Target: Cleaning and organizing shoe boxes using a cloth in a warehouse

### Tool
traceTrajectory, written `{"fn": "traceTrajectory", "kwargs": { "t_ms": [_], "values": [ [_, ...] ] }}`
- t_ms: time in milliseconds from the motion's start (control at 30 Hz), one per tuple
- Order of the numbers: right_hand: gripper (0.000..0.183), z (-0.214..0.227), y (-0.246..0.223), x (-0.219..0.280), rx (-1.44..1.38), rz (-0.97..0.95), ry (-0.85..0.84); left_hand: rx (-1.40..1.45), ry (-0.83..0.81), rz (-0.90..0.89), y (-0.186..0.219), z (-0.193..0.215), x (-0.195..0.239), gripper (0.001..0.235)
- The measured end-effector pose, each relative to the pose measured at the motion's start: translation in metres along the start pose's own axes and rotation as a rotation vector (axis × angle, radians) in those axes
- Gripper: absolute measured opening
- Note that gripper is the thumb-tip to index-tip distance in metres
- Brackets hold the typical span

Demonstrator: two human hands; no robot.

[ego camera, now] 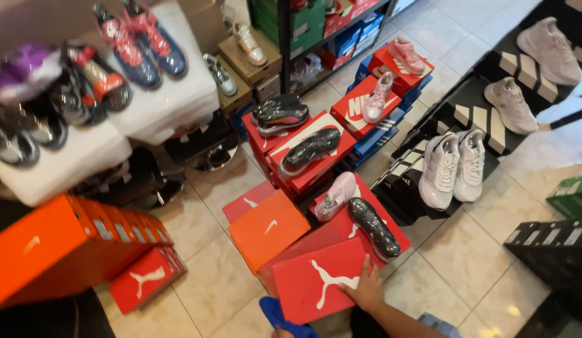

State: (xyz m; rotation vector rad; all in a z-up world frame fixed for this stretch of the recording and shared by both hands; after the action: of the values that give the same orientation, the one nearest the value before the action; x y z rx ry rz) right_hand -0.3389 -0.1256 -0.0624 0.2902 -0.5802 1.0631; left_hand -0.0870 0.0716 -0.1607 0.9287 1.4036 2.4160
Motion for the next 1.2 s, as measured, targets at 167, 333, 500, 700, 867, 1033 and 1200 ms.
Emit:
{"fn": "traceTrajectory", "kwargs": {
  "t_ms": [167,333,500,700,867,1033,1200],
  "values": [
    [0.146,-0.013,0.01,-0.027,0.037,0.157,0.132,0.894,0.481,0.452,0.04,-0.045,0.038,0.056],
    [0.141,-0.018,0.009,-0.04,-0.032,0.243,0.126,1.247,0.529,0.488,0.097,-0.11,0.085,0.054],
    [0.137,-0.024,0.017,-0.046,-0.167,0.296,0.108,1.24,0.601,0.521,0.064,-0.144,0.112,0.05],
    [0.131,-0.019,0.015,-0.037,-0.195,0.437,0.059,1.067,0.911,0.283,0.084,-0.075,0.069,0.017],
    [0.127,-0.013,0.004,-0.036,-0.224,0.421,0.011,0.521,0.751,0.13,0.11,-0.071,0.059,0.04],
    [0.128,-0.009,0.003,-0.036,-0.212,0.468,0.071,-0.153,0.76,-0.22,0.143,-0.045,0.082,0.037],
    [0.129,-0.005,-0.012,-0.022,-0.167,0.703,0.162,-0.957,-0.115,-1.024,0.217,-0.084,0.056,0.054]
  ]
}}
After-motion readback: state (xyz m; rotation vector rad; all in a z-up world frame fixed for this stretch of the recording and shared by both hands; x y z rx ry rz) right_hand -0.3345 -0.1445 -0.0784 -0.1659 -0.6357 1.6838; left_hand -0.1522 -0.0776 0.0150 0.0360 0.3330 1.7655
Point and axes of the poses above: each hand's wrist, its own x-axis away from the middle knuckle, its own z-axis out of the back of the hand, y = z × x, the point moved 6 cm from there along -x, towards the middle knuckle, and after that the axes turned 15 degrees about -z, right-handed, at the moved point
